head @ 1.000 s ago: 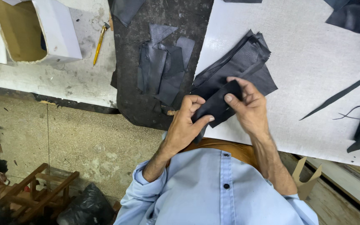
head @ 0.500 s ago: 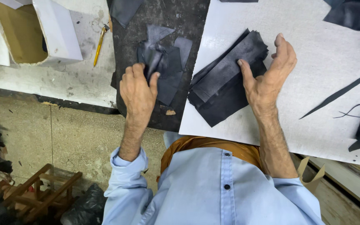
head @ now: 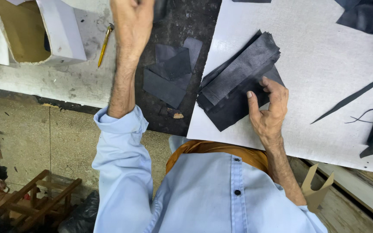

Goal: The person cuts a long strip of black leather using a utility knife, then cuts a larger piece of leather using a cardboard template as a guide. The person also folds and stacks several rectangular leather pieces.

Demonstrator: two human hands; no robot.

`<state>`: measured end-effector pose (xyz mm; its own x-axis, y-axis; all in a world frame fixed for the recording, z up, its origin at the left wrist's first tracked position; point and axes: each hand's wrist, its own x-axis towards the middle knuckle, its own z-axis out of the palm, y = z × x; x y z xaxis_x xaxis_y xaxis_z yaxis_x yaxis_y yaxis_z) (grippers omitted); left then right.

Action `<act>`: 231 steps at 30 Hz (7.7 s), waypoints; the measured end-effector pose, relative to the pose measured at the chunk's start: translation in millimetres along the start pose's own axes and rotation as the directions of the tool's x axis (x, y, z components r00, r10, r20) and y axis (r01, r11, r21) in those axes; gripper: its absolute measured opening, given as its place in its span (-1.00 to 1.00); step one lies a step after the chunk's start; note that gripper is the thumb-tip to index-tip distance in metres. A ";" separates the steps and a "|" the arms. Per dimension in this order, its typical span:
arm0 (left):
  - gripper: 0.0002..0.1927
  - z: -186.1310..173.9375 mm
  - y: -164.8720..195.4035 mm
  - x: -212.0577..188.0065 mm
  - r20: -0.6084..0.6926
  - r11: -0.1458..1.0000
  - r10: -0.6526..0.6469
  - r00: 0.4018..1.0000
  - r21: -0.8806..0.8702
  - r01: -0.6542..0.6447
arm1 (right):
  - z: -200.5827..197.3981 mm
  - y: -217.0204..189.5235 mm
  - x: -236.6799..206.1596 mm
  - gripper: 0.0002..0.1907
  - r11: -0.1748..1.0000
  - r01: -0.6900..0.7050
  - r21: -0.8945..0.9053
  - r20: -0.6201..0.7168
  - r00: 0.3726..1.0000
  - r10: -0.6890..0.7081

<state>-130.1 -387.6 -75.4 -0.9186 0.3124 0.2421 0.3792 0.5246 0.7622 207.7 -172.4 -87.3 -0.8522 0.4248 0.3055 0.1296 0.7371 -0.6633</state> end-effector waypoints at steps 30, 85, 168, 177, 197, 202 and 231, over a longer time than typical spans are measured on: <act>-0.33 -12.7 133.0 -213.0 0.168 0.906 0.406 0.898 -0.206 -0.371 | -20.2 -46.0 -3.3 -0.77 0.687 -0.553 0.471 0.555 0.791 0.256; -0.73 -29.8 15.3 -140.4 0.209 0.963 -0.061 0.976 0.268 0.003 | -28.5 7.3 8.1 -0.77 0.987 -0.021 0.161 -0.004 1.000 0.022; -0.83 -59.7 129.4 -166.0 0.518 0.977 0.020 0.855 -0.191 0.093 | -32.4 -41.2 30.1 -0.74 0.929 -0.317 0.189 0.704 0.703 0.097; -0.78 23.8 97.9 -193.3 0.507 0.903 -0.234 0.830 -0.203 0.379 | -26.7 23.1 107.4 -0.62 0.934 -0.341 0.106 0.356 0.890 0.285; -0.01 28.0 111.6 -156.6 0.380 0.954 0.196 0.904 0.137 -0.265 | -26.1 21.3 124.5 -0.62 0.997 -0.073 -0.038 0.545 0.835 0.081; -0.19 37.1 117.7 -134.4 0.577 0.965 0.185 0.795 -0.261 -0.035 | -55.8 -24.9 108.1 -0.63 0.950 0.010 0.312 0.495 0.852 -0.171; -0.43 133.0 103.1 9.4 0.229 0.991 0.121 0.966 -0.076 -0.106 | 43.3 49.9 231.1 -0.42 0.970 -0.214 -0.119 -0.087 0.975 0.205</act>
<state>-84.9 -225.3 -74.4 -0.8159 0.5467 0.1884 0.4652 0.4271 0.7754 -4.7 -60.2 -79.4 -0.7606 0.6104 0.2212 0.3684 0.6862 -0.6272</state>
